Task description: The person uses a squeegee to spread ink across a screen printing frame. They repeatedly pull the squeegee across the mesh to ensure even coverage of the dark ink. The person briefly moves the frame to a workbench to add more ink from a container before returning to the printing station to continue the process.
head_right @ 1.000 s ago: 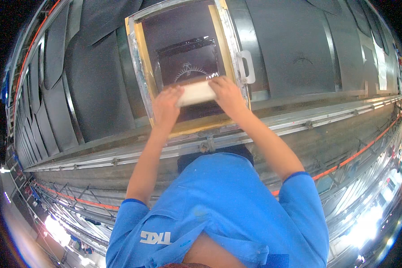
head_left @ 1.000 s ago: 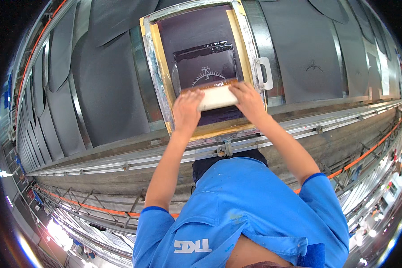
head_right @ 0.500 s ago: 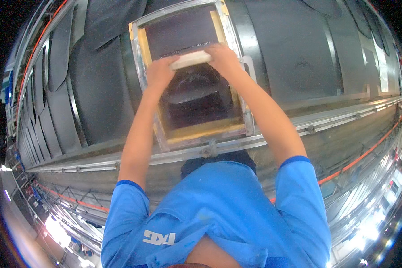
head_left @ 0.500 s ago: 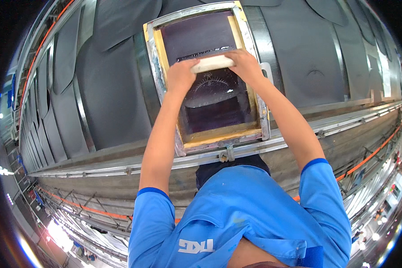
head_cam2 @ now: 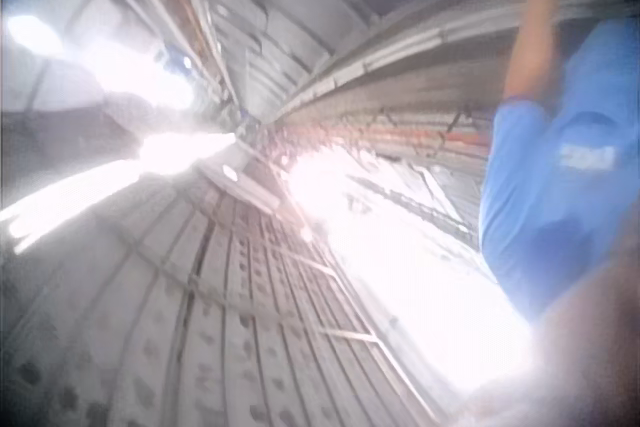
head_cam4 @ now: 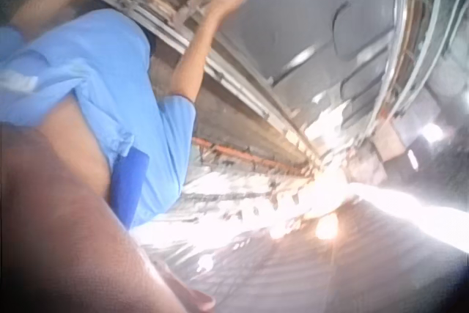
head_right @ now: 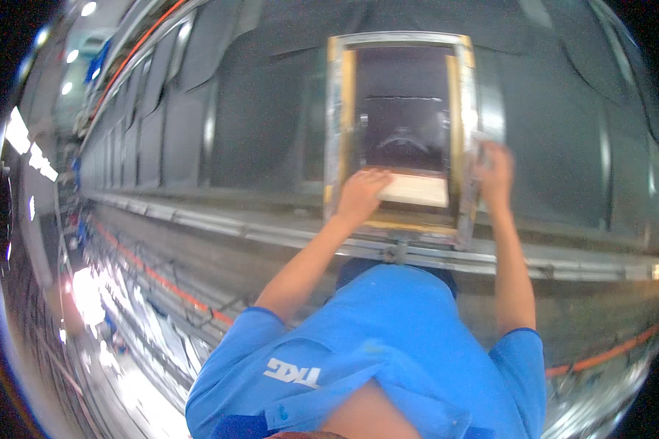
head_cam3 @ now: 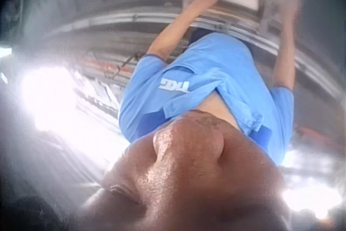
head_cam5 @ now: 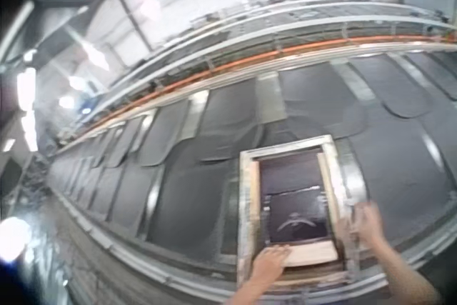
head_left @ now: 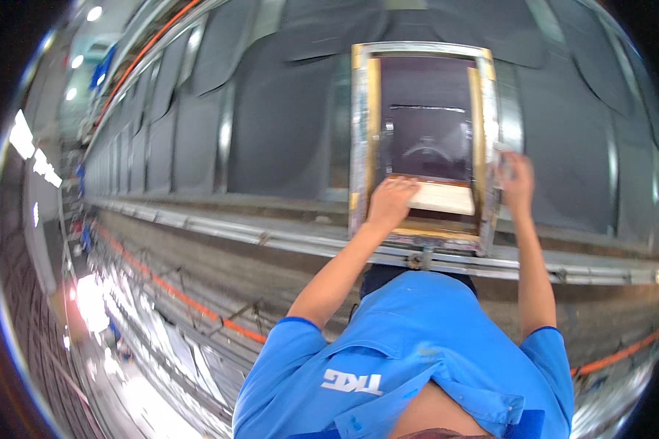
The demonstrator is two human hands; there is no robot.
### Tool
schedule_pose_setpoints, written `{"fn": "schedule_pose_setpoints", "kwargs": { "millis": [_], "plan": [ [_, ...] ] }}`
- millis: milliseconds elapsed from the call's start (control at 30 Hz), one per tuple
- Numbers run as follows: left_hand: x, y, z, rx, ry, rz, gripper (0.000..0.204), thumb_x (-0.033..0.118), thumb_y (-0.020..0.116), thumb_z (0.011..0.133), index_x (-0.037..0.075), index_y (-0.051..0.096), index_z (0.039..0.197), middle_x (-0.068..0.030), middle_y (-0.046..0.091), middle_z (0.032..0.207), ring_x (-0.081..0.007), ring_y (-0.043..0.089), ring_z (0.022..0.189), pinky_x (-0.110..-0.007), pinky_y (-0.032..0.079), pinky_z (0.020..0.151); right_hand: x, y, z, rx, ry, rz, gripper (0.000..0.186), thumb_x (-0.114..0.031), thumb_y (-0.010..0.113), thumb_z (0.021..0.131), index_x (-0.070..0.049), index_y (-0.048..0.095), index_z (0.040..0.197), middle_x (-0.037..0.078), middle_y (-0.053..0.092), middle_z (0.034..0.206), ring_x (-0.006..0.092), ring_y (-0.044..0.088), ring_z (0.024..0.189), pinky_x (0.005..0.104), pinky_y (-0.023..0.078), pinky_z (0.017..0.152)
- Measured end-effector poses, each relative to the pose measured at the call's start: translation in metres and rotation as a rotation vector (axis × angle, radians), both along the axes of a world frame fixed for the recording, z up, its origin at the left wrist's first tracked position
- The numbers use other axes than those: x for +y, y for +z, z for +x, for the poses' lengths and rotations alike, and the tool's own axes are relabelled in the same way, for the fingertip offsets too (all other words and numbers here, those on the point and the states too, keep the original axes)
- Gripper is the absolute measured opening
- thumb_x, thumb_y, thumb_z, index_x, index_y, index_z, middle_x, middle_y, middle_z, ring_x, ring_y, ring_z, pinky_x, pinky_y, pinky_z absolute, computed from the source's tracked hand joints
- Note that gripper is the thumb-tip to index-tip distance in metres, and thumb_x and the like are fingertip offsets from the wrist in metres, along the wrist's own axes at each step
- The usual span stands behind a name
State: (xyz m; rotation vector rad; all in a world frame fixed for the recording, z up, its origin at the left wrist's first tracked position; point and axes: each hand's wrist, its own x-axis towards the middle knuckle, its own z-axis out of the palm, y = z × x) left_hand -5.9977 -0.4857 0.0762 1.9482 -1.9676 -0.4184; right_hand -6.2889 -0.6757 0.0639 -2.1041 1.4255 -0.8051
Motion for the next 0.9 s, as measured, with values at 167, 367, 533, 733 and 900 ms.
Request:
{"fn": "schedule_pose_setpoints", "kwargs": {
  "millis": [167,367,533,733,900],
  "plan": [
    [-0.004,-0.002,-0.007,0.002,-0.011,-0.045,0.052,-0.001,0.067,0.074,0.01,0.069,0.124,-0.0086,0.068,0.131,-0.029,0.061,0.125,-0.044,0.043,0.111,-0.062,-0.058,0.002,-0.088,-0.161,0.352,0.044,-0.038,0.055,0.104,-0.004,0.064,0.129,0.02,0.069,0.119,0.0324,0.066,0.109,0.0403,0.049,0.096],
    [0.013,-0.005,-0.01,0.041,0.053,-0.103,0.057,-0.002,0.069,0.072,0.011,0.066,0.128,-0.008,0.066,0.134,-0.0284,0.058,0.128,-0.043,0.043,0.111,-0.067,-0.034,0.012,-0.148,-0.166,0.148,0.038,-0.033,0.057,0.104,-0.001,0.066,0.124,0.016,0.071,0.112,0.0245,0.067,0.102,0.0351,0.05,0.092],
    [0.033,0.014,0.02,0.091,0.052,-0.219,0.062,-0.003,0.07,0.069,0.011,0.064,0.13,-0.0071,0.065,0.135,-0.0278,0.056,0.13,-0.042,0.042,0.111,-0.044,0.034,0.051,-0.246,-0.112,0.081,0.032,-0.026,0.057,0.105,0.0,0.066,0.12,0.014,0.07,0.112,0.0206,0.066,0.103,0.0315,0.048,0.094],
    [0.08,0.053,0.129,0.174,0.118,-0.198,0.061,-0.007,0.065,0.07,0.01,0.069,0.128,-0.0081,0.066,0.135,-0.0293,0.058,0.129,-0.044,0.043,0.112,0.018,0.103,0.182,-0.218,-0.075,0.094,0.03,-0.026,0.055,0.106,-0.002,0.066,0.12,0.014,0.07,0.115,0.0222,0.067,0.108,0.0324,0.048,0.096],
    [0.114,0.044,0.25,0.136,0.078,-0.17,0.053,-0.006,0.064,0.068,0.008,0.071,0.119,-0.0103,0.07,0.126,-0.031,0.062,0.122,-0.045,0.046,0.108,0.054,0.041,0.295,-0.213,-0.128,0.052,0.031,-0.026,0.056,0.104,-0.003,0.066,0.122,0.018,0.071,0.116,0.0292,0.069,0.107,0.0364,0.05,0.094]
  ]
}}
